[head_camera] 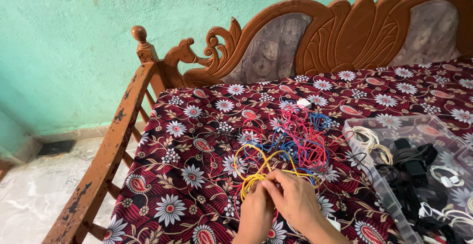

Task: The person untangles and coils a yellow cable, then a blue cable, on a floral-patterned bed. The coiled cables are placed into a clear plastic storage box.

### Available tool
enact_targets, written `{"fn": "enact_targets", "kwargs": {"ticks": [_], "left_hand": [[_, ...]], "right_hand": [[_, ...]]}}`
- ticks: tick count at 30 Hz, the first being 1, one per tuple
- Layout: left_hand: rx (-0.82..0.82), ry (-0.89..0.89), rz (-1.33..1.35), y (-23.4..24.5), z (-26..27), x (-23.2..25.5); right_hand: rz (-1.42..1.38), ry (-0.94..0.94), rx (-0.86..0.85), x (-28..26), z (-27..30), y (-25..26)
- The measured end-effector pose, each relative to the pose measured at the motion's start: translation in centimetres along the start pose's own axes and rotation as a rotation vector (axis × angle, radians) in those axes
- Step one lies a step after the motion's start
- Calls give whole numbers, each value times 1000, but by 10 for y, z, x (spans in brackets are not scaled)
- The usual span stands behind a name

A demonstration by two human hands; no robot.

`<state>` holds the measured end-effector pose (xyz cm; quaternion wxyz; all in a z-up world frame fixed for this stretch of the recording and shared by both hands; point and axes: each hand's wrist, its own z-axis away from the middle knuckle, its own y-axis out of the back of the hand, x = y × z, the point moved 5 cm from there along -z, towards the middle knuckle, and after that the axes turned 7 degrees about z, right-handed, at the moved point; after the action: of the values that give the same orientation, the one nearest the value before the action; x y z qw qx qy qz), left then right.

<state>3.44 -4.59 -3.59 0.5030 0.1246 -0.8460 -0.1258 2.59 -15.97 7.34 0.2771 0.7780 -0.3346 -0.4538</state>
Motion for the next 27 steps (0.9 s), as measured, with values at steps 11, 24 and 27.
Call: {"fn": "enact_targets", "kwargs": {"ticks": [11, 24, 27], "left_hand": [[183, 351, 761, 10, -1, -43], [-230, 434, 881, -1, 6, -7], [-186, 498, 972, -10, 9, -12]], "right_hand": [[-83, 296, 165, -5, 16, -19], [-57, 305, 324, 10, -4, 33], [3, 355, 329, 13, -11, 46]]}}
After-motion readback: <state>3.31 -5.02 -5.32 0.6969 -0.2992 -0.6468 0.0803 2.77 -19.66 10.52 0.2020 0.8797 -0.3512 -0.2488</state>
